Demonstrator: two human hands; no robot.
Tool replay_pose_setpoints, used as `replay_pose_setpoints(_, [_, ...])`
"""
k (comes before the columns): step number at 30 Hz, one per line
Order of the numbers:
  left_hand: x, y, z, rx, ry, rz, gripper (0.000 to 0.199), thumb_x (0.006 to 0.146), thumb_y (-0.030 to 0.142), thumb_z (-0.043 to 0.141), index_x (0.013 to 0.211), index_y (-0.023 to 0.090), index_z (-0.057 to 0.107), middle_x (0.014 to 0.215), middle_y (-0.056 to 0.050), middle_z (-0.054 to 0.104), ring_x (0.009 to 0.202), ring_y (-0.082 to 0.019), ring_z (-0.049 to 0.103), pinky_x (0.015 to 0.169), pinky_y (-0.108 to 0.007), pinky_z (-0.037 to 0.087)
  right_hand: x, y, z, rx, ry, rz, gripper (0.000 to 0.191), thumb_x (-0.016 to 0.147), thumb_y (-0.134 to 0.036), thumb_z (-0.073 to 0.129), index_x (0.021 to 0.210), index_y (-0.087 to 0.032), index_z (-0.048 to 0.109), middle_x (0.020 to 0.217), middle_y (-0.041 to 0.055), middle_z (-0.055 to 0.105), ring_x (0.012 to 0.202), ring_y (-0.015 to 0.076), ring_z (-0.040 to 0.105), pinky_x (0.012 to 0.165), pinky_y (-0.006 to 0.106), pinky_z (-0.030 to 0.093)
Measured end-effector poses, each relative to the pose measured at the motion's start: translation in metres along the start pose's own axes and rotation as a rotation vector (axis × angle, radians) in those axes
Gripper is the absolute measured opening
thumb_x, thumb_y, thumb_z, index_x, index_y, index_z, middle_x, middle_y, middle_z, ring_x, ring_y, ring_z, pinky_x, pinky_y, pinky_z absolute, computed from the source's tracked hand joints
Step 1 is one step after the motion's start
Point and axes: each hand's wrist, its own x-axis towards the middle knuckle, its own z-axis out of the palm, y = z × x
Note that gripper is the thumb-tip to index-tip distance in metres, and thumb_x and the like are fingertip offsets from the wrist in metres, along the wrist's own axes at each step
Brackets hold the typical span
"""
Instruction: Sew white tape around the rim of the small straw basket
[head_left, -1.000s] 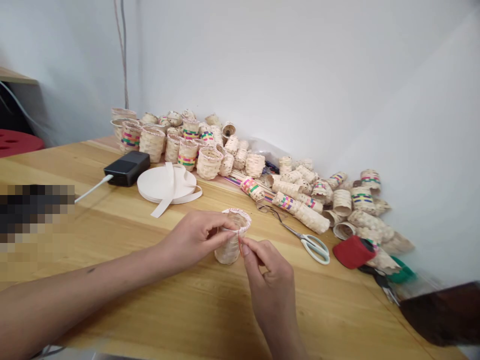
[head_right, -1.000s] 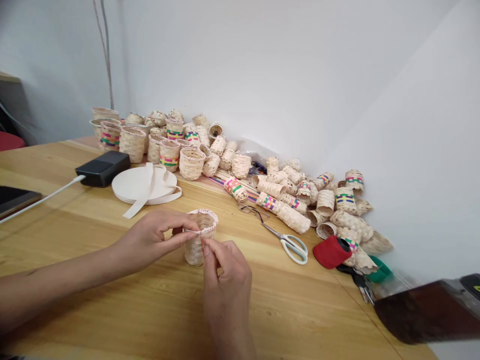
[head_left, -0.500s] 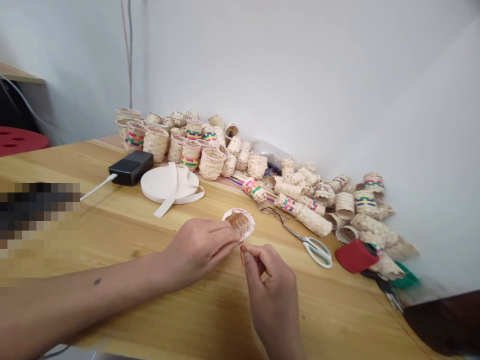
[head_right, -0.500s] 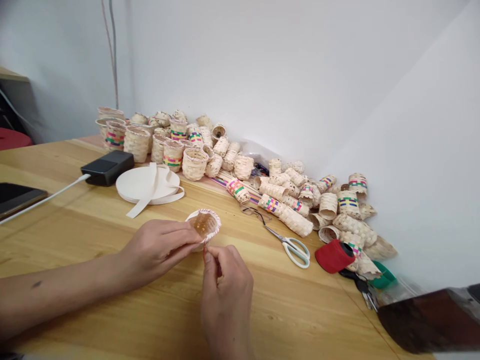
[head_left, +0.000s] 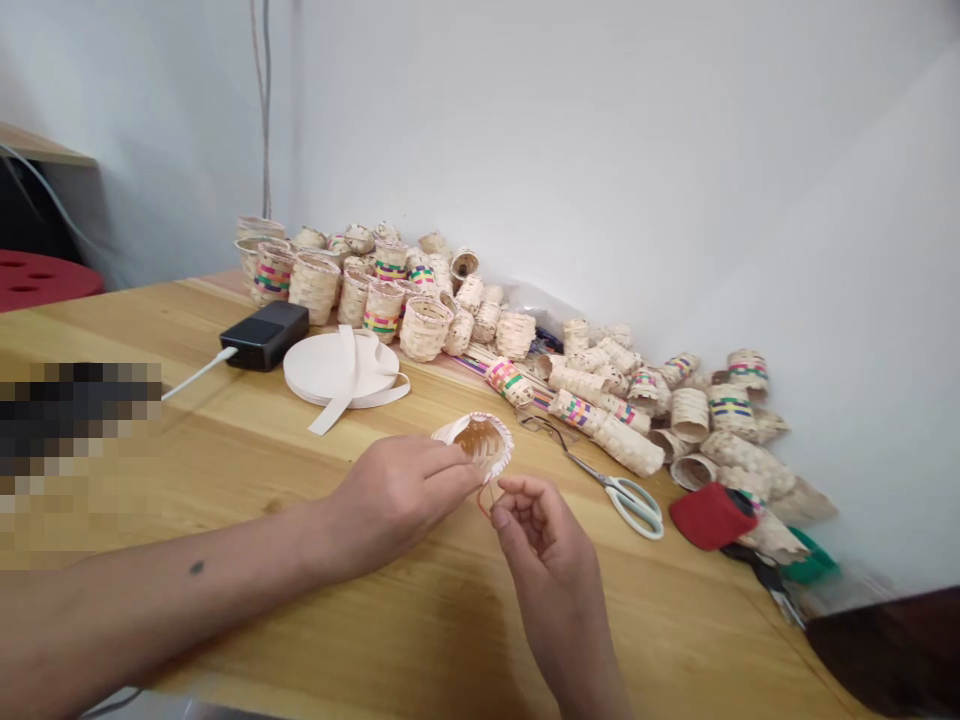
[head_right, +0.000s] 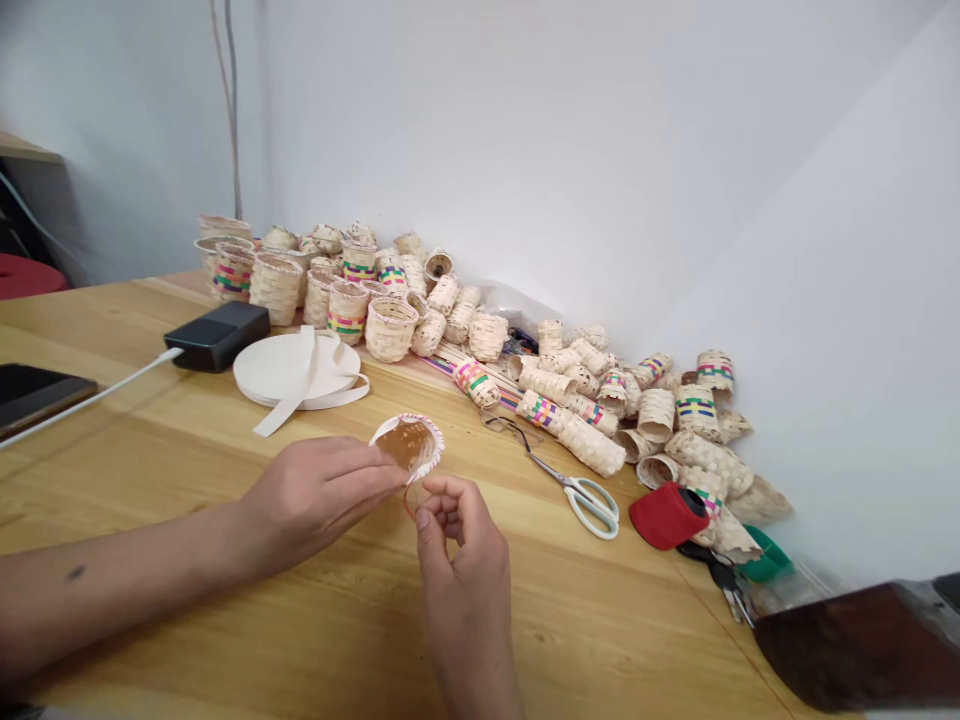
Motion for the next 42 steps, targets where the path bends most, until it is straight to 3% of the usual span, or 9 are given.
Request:
replay_pose_setpoints(4, [0.001, 0.004, 0.001, -0.010, -0.006, 0.003, 0.024, 0.097, 0.017, 0.041, 0.085, 0.015, 0.062, 0.070, -0.003, 0.061, 0.064, -0.013, 0.056, 0.058, -0.023, 0.042, -0.003, -0.001, 0.006, 0.017, 0.075, -0.031, 0.009, 0.085, -0.030, 0.057, 0.089, -0.022, 0.056, 0.079, -0.0006, 0.061, 0.075, 0.0152, 0.060, 0.070, 0.027, 0.048])
replay_pose_setpoints(7, [0.001, 0.005, 0.003, -0.027, -0.027, 0.036, 0.025, 0.097, 0.017, 0.039, 0.086, 0.014, 0.061, 0.070, -0.002, 0.061, 0.062, -0.013, 0.053, 0.056, -0.024, 0.040, -0.001, -0.004, 0.007, 0.011, 0.110, -0.063, 0.011, 0.085, -0.030, 0.057, 0.091, -0.021, 0.057, 0.080, 0.0000, 0.062, 0.076, 0.0155, 0.062, 0.070, 0.027, 0.049])
replay_pose_setpoints(11, [0.001, 0.003, 0.002, -0.026, -0.064, 0.098, 0.026, 0.099, 0.017, 0.035, 0.094, 0.013, 0.061, 0.078, -0.003, 0.064, 0.070, -0.014, 0.056, 0.062, -0.026, 0.043, 0.006, -0.011, -0.010, -0.119, 0.042, -0.100, 0.019, 0.087, -0.031, 0.055, 0.099, -0.020, 0.063, 0.085, 0.0032, 0.068, 0.077, 0.0169, 0.064, 0.069, 0.028, 0.050])
replay_pose_setpoints(15, [-0.001, 0.001, 0.003, -0.010, -0.114, 0.136, 0.030, 0.100, 0.018, 0.031, 0.097, 0.013, 0.061, 0.080, -0.005, 0.064, 0.073, -0.016, 0.057, 0.065, -0.028, 0.045, 0.011, -0.023, -0.025, -0.359, 0.047, -0.281, 0.018, 0.090, -0.027, 0.052, 0.093, -0.021, 0.068, 0.091, 0.0052, 0.069, 0.084, 0.0189, 0.062, 0.072, 0.030, 0.048])
replay_pose_setpoints(18, [-0.002, 0.003, 0.005, -0.014, -0.136, 0.165, 0.028, 0.099, 0.017, 0.034, 0.097, 0.012, 0.061, 0.078, -0.004, 0.063, 0.071, -0.016, 0.054, 0.063, -0.028, 0.044, 0.014, -0.029, -0.025, -0.450, -0.041, -0.359, 0.016, 0.089, -0.021, 0.052, 0.093, -0.021, 0.068, 0.092, 0.0052, 0.070, 0.086, 0.0193, 0.062, 0.076, 0.031, 0.046])
replay_pose_setpoints(24, [-0.003, 0.007, 0.006, -0.011, -0.139, 0.184, 0.033, 0.100, 0.017, 0.029, 0.091, 0.012, 0.061, 0.075, -0.004, 0.061, 0.068, -0.016, 0.053, 0.062, -0.028, 0.042, 0.020, -0.037, -0.021, -0.601, -0.195, -0.219, 0.014, 0.087, -0.018, 0.055, 0.079, -0.022, 0.065, 0.076, -0.0007, 0.069, 0.072, 0.0166, 0.061, 0.063, 0.026, 0.038])
replay_pose_setpoints(28, [0.000, 0.007, 0.005, -0.088, -0.134, 0.089, 0.032, 0.101, 0.019, 0.032, 0.090, 0.015, 0.062, 0.080, -0.003, 0.065, 0.072, -0.015, 0.057, 0.064, -0.025, 0.041, 0.023, -0.038, -0.020, -0.630, -0.219, -0.247, 0.016, 0.089, -0.016, 0.048, 0.078, -0.020, 0.059, 0.071, -0.0013, 0.066, 0.067, 0.0157, 0.059, 0.062, 0.026, 0.036])
replay_pose_setpoints(34, [0.005, 0.005, 0.001, -0.282, -0.186, 0.004, 0.033, 0.100, 0.017, 0.032, 0.088, 0.017, 0.064, 0.083, -0.002, 0.067, 0.075, -0.012, 0.060, 0.065, -0.021, 0.041, 0.028, -0.037, -0.017, -0.528, -0.131, -0.175, 0.017, 0.092, -0.019, 0.042, 0.078, -0.021, 0.051, 0.069, -0.0004, 0.066, 0.065, 0.0164, 0.060, 0.061, 0.027, 0.037])
replay_pose_setpoints(42, [0.007, 0.001, -0.001, -0.337, -0.130, -0.084, 0.026, 0.097, 0.018, 0.040, 0.088, 0.015, 0.064, 0.079, -0.003, 0.066, 0.069, -0.012, 0.060, 0.061, -0.020, 0.042, 0.034, -0.046, -0.017, -0.348, -0.192, -0.179, 0.009, 0.082, -0.015, 0.053, 0.085, -0.022, 0.057, 0.076, -0.0029, 0.068, 0.068, 0.0143, 0.064, 0.060, 0.024, 0.043])
